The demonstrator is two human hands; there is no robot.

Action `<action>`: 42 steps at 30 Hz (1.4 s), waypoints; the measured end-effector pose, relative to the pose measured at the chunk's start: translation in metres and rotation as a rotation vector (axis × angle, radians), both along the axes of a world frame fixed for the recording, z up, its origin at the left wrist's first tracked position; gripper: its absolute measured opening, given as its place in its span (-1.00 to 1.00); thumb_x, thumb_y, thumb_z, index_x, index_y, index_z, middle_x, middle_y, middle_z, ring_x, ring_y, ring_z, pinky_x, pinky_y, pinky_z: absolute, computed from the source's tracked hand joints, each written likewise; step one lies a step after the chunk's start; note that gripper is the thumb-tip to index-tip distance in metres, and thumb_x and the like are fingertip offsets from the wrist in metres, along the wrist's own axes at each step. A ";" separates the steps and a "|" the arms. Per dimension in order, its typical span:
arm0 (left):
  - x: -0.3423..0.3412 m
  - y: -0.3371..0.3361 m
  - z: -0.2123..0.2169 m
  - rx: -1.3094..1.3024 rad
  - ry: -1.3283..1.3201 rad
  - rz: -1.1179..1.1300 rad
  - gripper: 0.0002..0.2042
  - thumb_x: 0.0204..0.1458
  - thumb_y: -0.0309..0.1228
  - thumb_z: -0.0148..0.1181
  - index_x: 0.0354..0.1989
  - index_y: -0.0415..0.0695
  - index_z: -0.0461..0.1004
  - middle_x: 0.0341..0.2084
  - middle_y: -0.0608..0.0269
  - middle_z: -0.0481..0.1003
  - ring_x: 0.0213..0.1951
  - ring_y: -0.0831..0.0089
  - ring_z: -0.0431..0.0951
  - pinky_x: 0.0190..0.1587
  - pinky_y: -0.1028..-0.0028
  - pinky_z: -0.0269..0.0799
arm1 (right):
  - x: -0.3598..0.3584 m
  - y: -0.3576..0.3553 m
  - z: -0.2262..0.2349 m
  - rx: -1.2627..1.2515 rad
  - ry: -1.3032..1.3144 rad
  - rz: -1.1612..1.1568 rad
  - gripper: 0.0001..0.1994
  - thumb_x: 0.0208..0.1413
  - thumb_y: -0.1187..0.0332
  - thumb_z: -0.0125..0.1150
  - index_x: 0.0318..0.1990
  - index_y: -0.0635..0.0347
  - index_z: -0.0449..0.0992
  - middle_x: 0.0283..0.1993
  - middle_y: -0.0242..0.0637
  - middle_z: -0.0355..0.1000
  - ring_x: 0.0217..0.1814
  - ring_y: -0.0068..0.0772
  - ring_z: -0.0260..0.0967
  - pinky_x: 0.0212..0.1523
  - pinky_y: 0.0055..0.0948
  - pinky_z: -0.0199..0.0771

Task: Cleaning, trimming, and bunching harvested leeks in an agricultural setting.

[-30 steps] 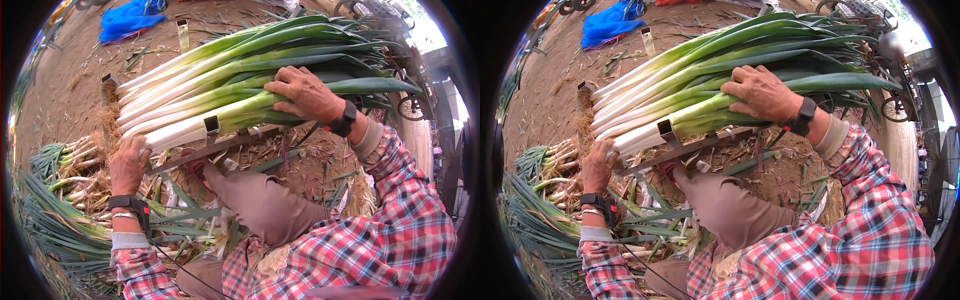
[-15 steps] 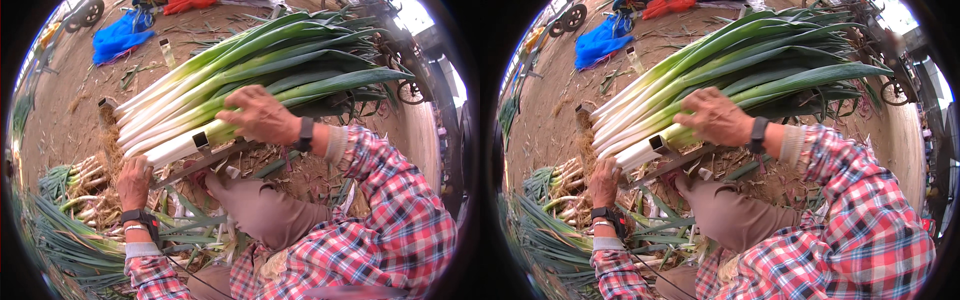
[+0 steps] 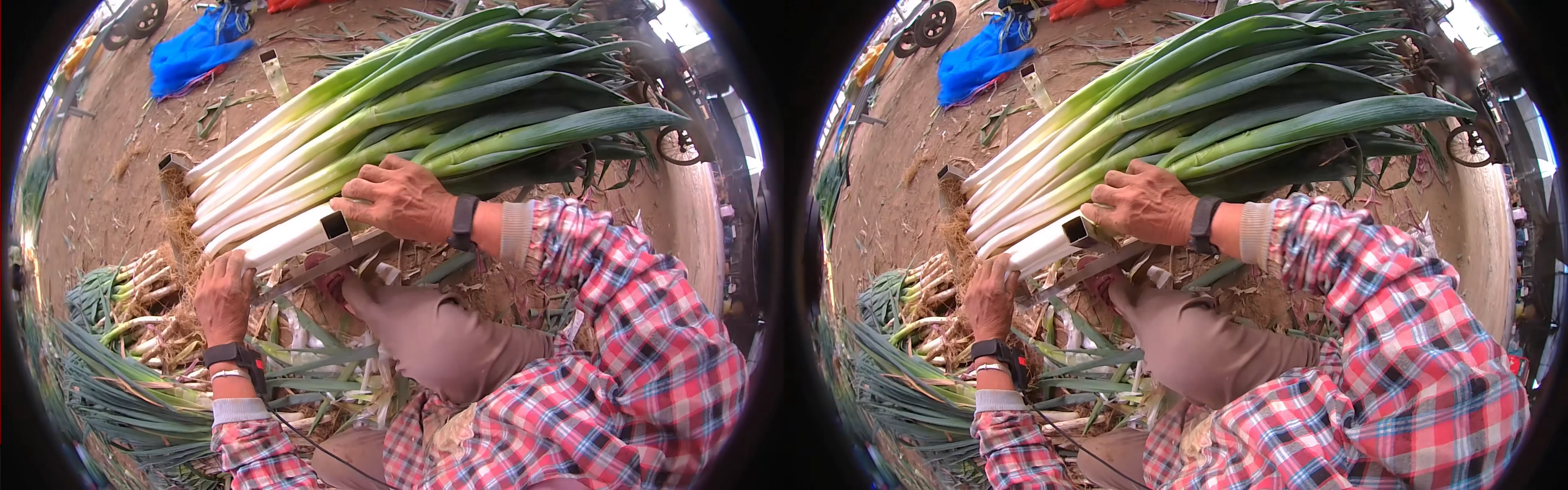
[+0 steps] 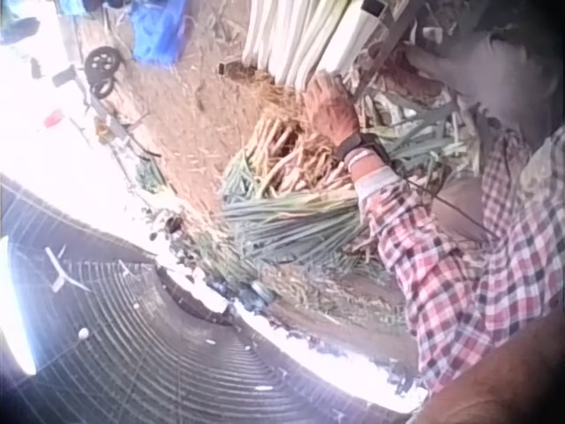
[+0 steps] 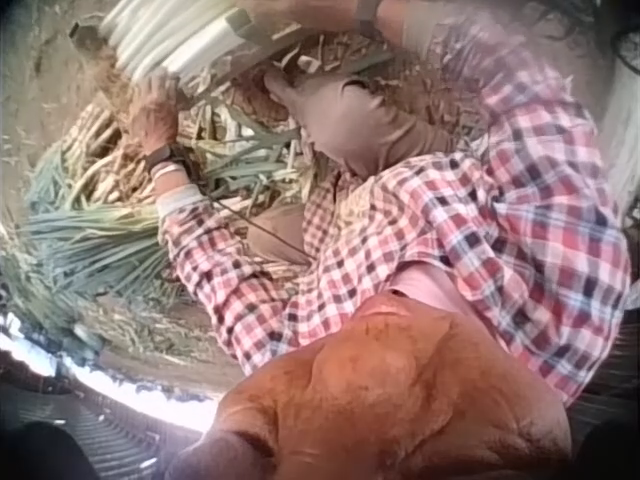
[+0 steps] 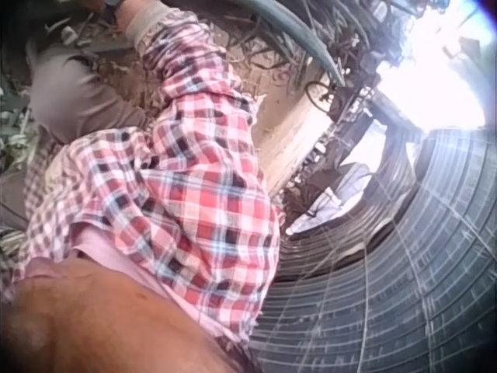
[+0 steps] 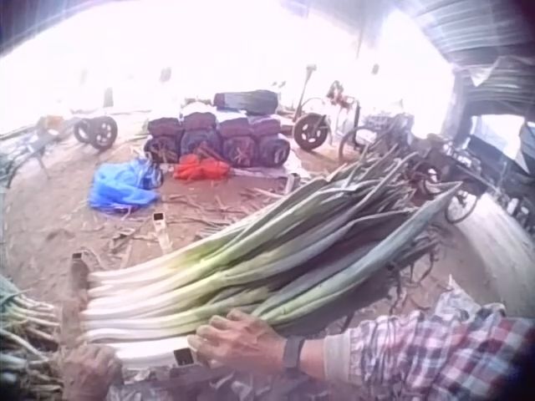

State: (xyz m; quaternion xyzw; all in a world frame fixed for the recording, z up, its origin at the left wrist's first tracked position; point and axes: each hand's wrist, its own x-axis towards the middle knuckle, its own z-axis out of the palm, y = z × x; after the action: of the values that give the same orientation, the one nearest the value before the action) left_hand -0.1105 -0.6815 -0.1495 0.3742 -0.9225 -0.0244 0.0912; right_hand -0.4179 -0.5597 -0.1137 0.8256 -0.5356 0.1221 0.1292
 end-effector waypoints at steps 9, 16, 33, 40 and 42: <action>0.006 0.001 -0.009 -0.054 0.001 -0.003 -0.65 -0.01 -0.35 0.26 -0.01 -0.01 0.44 -0.10 0.25 0.49 -0.07 0.23 0.49 -0.03 0.28 0.43 | -0.032 0.025 0.027 0.001 0.001 -0.136 -0.64 -0.12 0.37 0.23 -0.08 0.06 0.43 -0.13 -0.34 0.37 0.00 -0.32 0.35 0.05 -0.28 0.27; -0.004 0.008 -0.006 -0.154 0.067 0.006 -0.64 -0.14 -0.41 0.35 -0.13 -0.03 0.42 -0.28 0.22 0.43 -0.16 0.22 0.49 -0.17 0.26 0.46 | -0.050 0.032 0.034 -0.034 0.097 -0.154 -0.71 -0.14 0.34 0.25 -0.20 0.04 0.40 -0.24 -0.38 0.31 -0.04 -0.35 0.33 0.02 -0.28 0.27; 0.010 -0.016 0.019 0.130 0.050 -0.015 -0.71 0.06 -0.41 0.17 -0.02 -0.04 0.38 -0.22 0.14 0.51 -0.14 0.11 0.51 -0.15 0.22 0.44 | -0.062 0.005 0.095 0.724 -0.115 -0.038 -0.68 0.08 0.24 0.21 -0.12 0.22 0.33 -0.23 -0.04 0.41 -0.07 0.10 0.39 -0.07 -0.04 0.39; 0.006 -0.022 0.021 0.140 -0.043 -0.051 -0.74 0.09 -0.37 0.15 -0.04 -0.04 0.37 -0.26 0.13 0.50 -0.15 0.10 0.50 -0.16 0.20 0.44 | -0.046 0.026 0.067 0.179 0.099 -0.145 -0.56 -0.18 0.22 0.44 -0.11 0.06 0.41 -0.16 -0.30 0.33 -0.05 -0.28 0.38 -0.13 -0.31 0.41; 0.006 -0.023 0.023 0.138 -0.038 -0.055 -0.74 0.09 -0.37 0.14 -0.04 -0.04 0.38 -0.25 0.13 0.50 -0.14 0.10 0.50 -0.16 0.19 0.44 | -0.051 0.024 0.068 0.254 0.066 -0.125 -0.60 -0.16 0.23 0.42 -0.14 0.07 0.44 -0.20 -0.29 0.36 -0.09 -0.25 0.40 -0.12 -0.28 0.41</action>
State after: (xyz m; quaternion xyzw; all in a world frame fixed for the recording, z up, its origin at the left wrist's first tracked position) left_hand -0.1045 -0.7044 -0.1270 0.3546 -0.9301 -0.0834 0.0468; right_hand -0.4691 -0.5359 -0.0455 0.8038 -0.5926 0.0177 0.0485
